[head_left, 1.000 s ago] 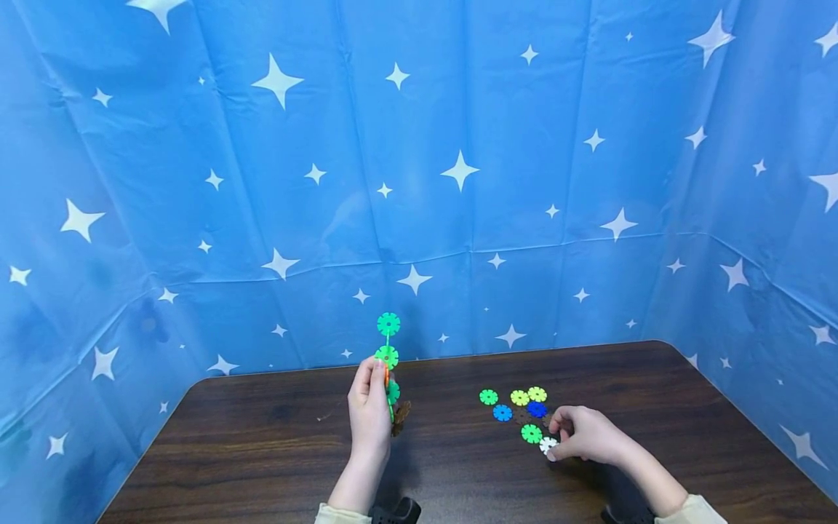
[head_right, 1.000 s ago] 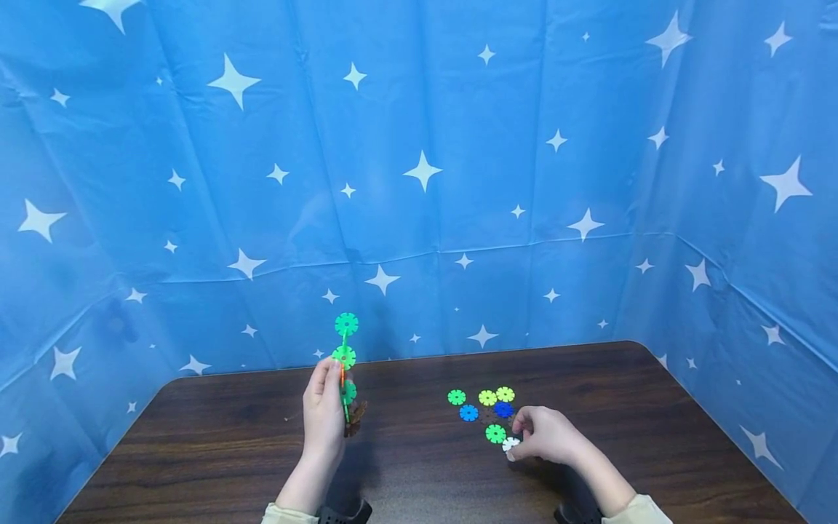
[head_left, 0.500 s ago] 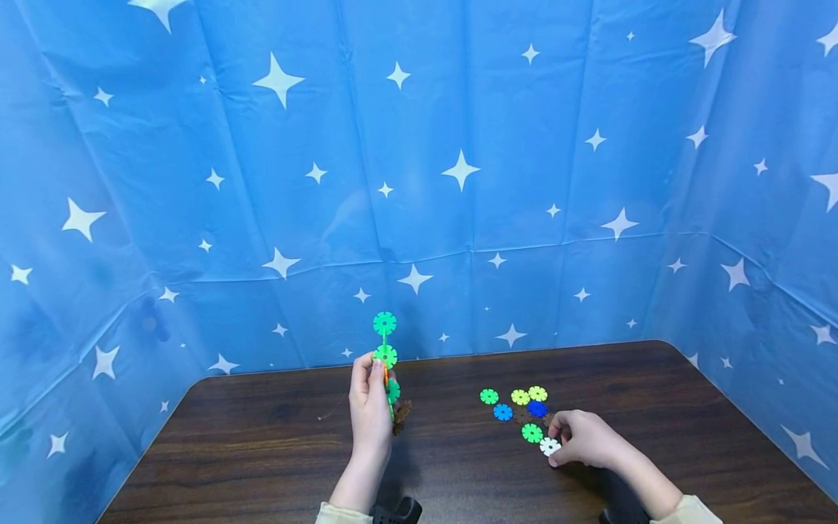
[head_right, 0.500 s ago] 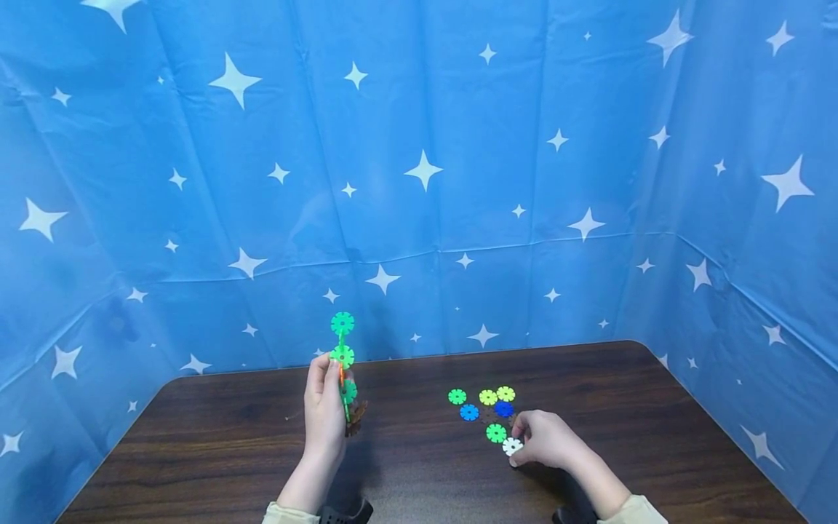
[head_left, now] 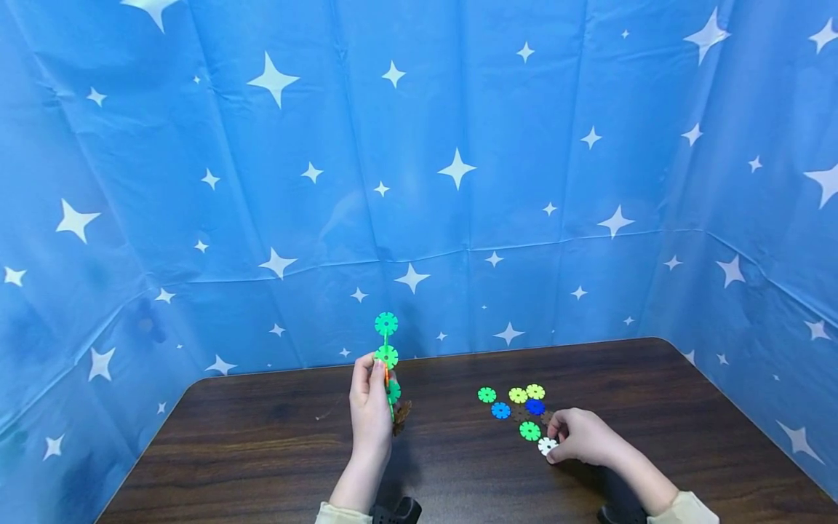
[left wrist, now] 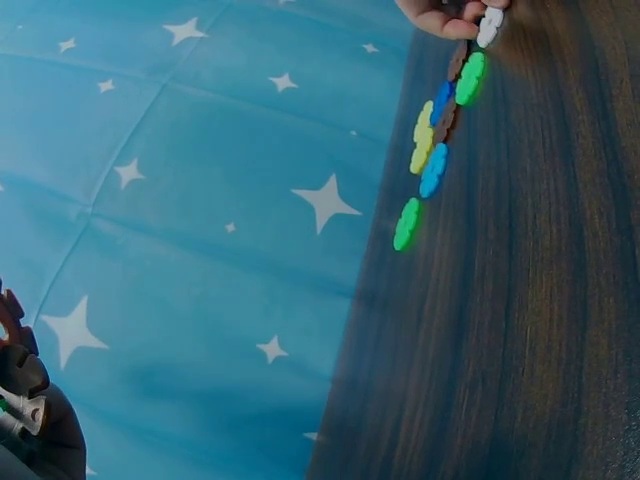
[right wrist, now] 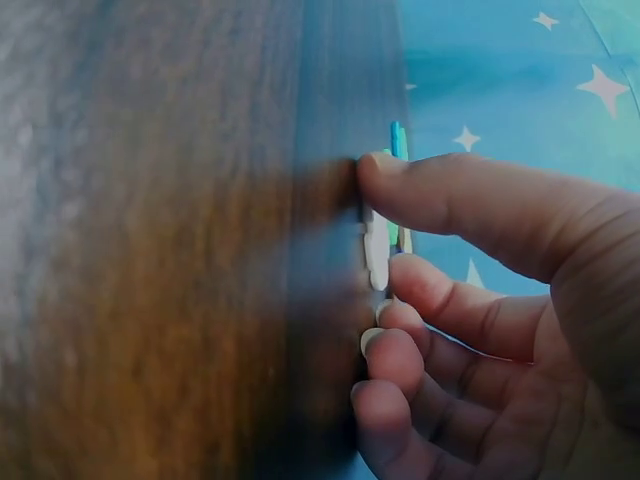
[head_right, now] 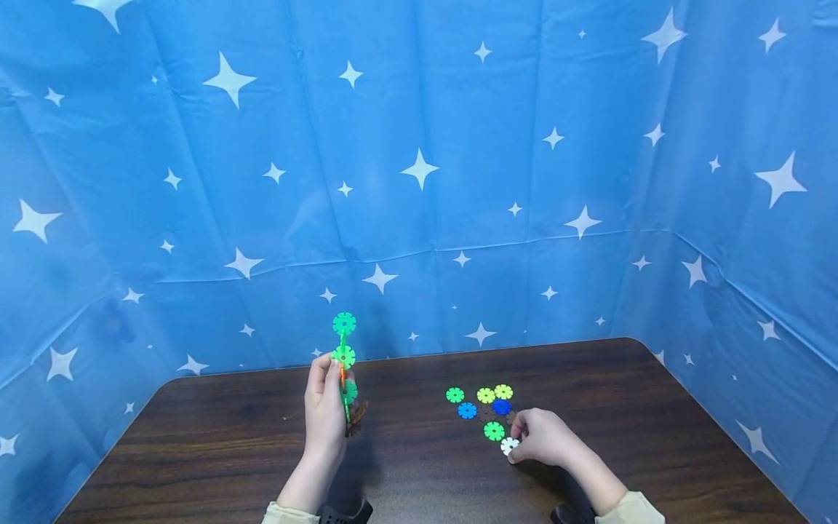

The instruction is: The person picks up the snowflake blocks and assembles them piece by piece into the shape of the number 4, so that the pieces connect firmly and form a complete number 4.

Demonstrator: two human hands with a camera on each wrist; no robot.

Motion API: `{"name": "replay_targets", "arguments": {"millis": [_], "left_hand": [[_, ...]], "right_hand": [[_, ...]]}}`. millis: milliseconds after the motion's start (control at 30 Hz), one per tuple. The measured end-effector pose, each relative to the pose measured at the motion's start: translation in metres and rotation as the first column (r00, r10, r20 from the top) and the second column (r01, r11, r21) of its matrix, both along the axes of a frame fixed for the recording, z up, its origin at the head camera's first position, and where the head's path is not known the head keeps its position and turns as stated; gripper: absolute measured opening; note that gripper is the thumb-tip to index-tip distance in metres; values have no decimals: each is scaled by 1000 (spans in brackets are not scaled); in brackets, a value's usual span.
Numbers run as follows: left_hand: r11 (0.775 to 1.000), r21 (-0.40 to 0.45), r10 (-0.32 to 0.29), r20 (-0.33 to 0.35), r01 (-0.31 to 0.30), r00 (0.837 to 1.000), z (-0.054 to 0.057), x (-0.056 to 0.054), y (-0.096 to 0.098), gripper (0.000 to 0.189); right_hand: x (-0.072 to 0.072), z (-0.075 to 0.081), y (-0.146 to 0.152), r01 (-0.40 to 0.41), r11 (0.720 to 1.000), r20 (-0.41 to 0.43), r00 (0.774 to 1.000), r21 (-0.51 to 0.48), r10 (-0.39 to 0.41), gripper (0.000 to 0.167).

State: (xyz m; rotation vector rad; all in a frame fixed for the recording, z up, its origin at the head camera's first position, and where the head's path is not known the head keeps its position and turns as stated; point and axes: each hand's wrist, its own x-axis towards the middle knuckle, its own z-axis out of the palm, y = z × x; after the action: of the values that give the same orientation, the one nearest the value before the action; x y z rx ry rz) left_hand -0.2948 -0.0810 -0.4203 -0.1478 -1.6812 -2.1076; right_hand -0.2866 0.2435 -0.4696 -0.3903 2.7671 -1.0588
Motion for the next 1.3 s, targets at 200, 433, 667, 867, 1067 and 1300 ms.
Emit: {"name": "replay_targets", "arguments": {"millis": [200,433,667,867,1067,1300], "left_hand": [[1000,1,-10,-6,10,1000,0,0,0,25],[1000,-9,-18,0,18,1000,0,1,0,26],[1000,5,-27,-4,27,1000,-1,0,0,26],[1000,5,-25,4,25,1000,-1,0,0,27],[1000,-12,-28,3,28,1000,-2,1,1,26],[999,-8,-42,12,42,999,-3,1,2,27]], "right_hand": [[-1,-2,-1,13,999,-24,1000,31,-12,30],[-2,-4,2,0,1000,-25,1000,5,1,31],[-4,-5,3,-3,999,3,1000,-33,4,26],[-3,-6,1,-19,999,-1,1000,-35,19,29],[-4,-3,-3,-43,990,57,997,-133,51,21],[-10,20,-32,-149,941,29,986,-305,165,12]]}}
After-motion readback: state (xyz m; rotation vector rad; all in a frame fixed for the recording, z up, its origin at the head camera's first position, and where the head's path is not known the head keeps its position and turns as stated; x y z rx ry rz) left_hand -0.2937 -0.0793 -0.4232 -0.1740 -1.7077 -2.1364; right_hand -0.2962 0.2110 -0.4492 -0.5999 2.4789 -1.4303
